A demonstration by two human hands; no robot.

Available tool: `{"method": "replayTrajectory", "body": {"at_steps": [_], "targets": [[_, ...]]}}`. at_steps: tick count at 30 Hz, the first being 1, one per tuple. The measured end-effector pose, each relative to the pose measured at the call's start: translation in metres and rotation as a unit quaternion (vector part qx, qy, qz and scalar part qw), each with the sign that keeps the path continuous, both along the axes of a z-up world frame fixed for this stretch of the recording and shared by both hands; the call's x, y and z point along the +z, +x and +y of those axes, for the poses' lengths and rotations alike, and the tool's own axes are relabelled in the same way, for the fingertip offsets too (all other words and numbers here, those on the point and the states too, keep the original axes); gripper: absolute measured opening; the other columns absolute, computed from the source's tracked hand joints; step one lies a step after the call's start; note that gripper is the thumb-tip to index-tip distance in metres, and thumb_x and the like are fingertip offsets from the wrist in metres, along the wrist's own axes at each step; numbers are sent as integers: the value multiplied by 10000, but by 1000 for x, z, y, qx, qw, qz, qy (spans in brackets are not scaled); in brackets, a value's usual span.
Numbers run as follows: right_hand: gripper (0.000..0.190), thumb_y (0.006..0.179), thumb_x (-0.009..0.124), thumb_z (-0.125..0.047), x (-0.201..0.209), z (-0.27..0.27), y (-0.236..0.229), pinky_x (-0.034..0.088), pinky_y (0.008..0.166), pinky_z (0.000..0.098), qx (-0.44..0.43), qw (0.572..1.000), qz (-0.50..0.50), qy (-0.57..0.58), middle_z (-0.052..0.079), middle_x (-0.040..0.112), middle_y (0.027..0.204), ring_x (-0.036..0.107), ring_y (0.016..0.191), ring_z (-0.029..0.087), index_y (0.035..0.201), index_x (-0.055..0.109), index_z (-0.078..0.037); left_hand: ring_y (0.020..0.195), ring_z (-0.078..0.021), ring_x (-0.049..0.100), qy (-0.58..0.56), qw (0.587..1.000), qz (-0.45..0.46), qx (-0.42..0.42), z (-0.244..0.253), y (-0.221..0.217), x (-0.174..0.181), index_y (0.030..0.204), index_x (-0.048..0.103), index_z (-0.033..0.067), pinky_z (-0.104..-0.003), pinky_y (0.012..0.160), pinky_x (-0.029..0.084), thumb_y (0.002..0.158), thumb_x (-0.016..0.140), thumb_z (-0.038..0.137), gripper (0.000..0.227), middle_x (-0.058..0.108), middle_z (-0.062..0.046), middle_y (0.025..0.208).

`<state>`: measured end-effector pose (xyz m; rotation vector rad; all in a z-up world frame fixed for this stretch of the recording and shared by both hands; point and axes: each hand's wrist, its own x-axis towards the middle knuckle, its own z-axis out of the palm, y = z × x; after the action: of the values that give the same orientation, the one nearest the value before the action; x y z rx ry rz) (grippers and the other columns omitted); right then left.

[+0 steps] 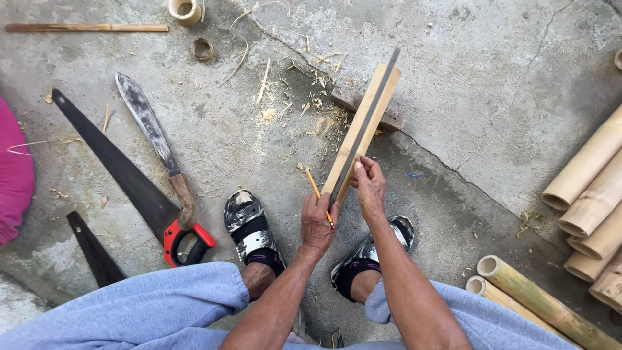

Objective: Measuring and marking bamboo poles for construction.

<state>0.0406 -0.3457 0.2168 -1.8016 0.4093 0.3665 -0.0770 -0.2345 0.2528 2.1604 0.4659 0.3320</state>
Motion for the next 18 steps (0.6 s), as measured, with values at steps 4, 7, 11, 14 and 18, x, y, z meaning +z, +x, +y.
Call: {"method": "replayTrajectory", "body": {"at_steps": [4,7,11,14,18], "targets": [[404,982,649,-197,4,5,-3,612,758,295,26,998,-42,46,72,722,1139,705,943,139,1339,582,-18,918,-353,528,13,1000,-6,-22,-5,6,-5,955,600,51,-490,800,456,849,729,80,169,545,-151,925],[421,969,669,-156,0,5,-4,608,753,306,29,993,-50,99,84,706,1147,691,967,143,1356,567,-22,916,-342,507,15,999,-8,-36,-4,11,-5,990,608,49,-481,796,444,861,729,71,179,538,-143,923],[432,967,673,-150,4,9,-5,615,754,309,21,993,-43,104,81,706,1165,695,967,148,1369,571,-27,908,-340,503,14,999,-21,-30,-3,11,-2,1013,612,41,-478,789,437,850,738,69,207,528,-142,918],[453,972,675,-159,8,11,-2,633,764,306,28,997,-36,60,91,712,1155,703,970,149,1396,572,-40,904,-328,500,9,999,-6,-34,-3,13,-2,1028,599,31,-472,782,437,866,730,63,211,509,-144,928],[470,968,674,-169,7,13,-3,641,771,312,24,998,-23,46,90,717,1156,710,968,155,1407,564,-44,917,-329,501,18,999,-6,-37,-2,12,-5,999,582,42,-472,794,432,860,723,53,198,507,-142,940]]}}
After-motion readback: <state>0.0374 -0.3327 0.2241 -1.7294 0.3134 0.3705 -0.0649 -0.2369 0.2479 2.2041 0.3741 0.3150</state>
